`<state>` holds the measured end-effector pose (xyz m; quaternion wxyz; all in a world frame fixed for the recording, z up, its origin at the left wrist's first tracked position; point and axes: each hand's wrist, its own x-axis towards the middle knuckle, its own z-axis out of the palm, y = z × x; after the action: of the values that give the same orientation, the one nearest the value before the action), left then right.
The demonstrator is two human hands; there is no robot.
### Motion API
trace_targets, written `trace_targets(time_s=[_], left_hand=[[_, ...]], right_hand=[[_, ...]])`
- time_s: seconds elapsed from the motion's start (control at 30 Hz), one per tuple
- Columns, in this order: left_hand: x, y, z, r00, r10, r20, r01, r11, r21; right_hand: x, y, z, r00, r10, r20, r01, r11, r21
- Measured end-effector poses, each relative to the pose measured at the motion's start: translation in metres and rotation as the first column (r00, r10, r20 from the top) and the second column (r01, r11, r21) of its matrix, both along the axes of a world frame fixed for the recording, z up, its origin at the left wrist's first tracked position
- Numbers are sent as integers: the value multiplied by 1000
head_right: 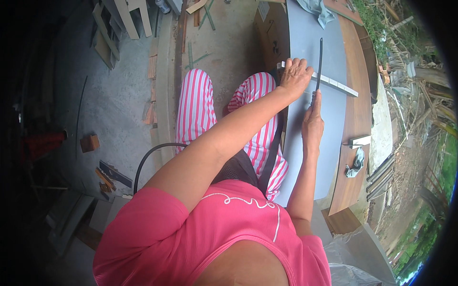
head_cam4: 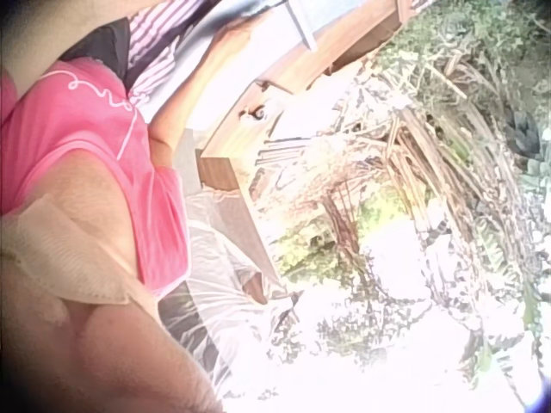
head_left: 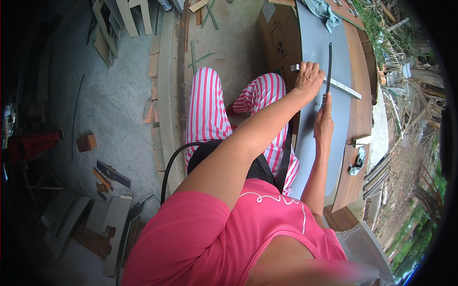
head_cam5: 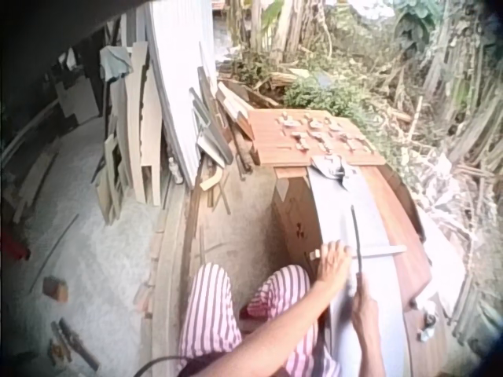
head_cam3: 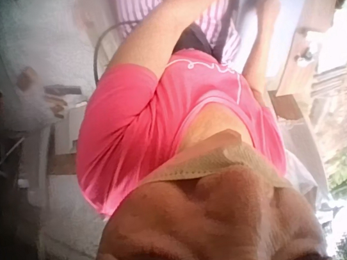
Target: The recorder uses a ruler and a knife to mark and cut a piece of grey laminate material on a workbench.
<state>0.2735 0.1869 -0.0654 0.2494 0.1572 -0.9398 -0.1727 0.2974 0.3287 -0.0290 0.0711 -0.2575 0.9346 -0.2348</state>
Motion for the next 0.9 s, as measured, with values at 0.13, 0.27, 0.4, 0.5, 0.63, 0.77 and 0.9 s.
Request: trace_targets(time_s=[0.13, 0.27, 0.4, 0.5, 0.63, 0.77, 0.9], left_hand=[[1, 0, 2, 999, 30, -13, -30, 999, 16], [2, -3, -2, 1000, 29, -2, -29, 999, 16], [1, -3, -3, 1000, 16, -16, -16, 1000, 13], [0, -4, -5, 1000, 19, -20, -19, 1000, 8], [-5, -10, -5, 998, 63, -16, -63, 998, 13], [-4, -9, -2, 999, 48, -17, -48, 999, 1], [0, -14, -5, 999, 26, -30, -26, 1000, -5]], right_hand=[[-13, -10, 2, 1000, 2, 14, -2, 1000, -2], [5, 10, -2, 993, 100, -65, -106, 989, -103], [38, 34, 5, 999, 50, 18, -50, 998, -26], [43, 33, 10, 999, 27, 41, -27, 1000, 0], [32, 16, 6, 999, 1, 48, -3, 999, 36], [16, 16, -6, 997, 55, -55, -58, 997, -54], [23, 18, 2, 998, 61, -29, -62, 997, -48]])
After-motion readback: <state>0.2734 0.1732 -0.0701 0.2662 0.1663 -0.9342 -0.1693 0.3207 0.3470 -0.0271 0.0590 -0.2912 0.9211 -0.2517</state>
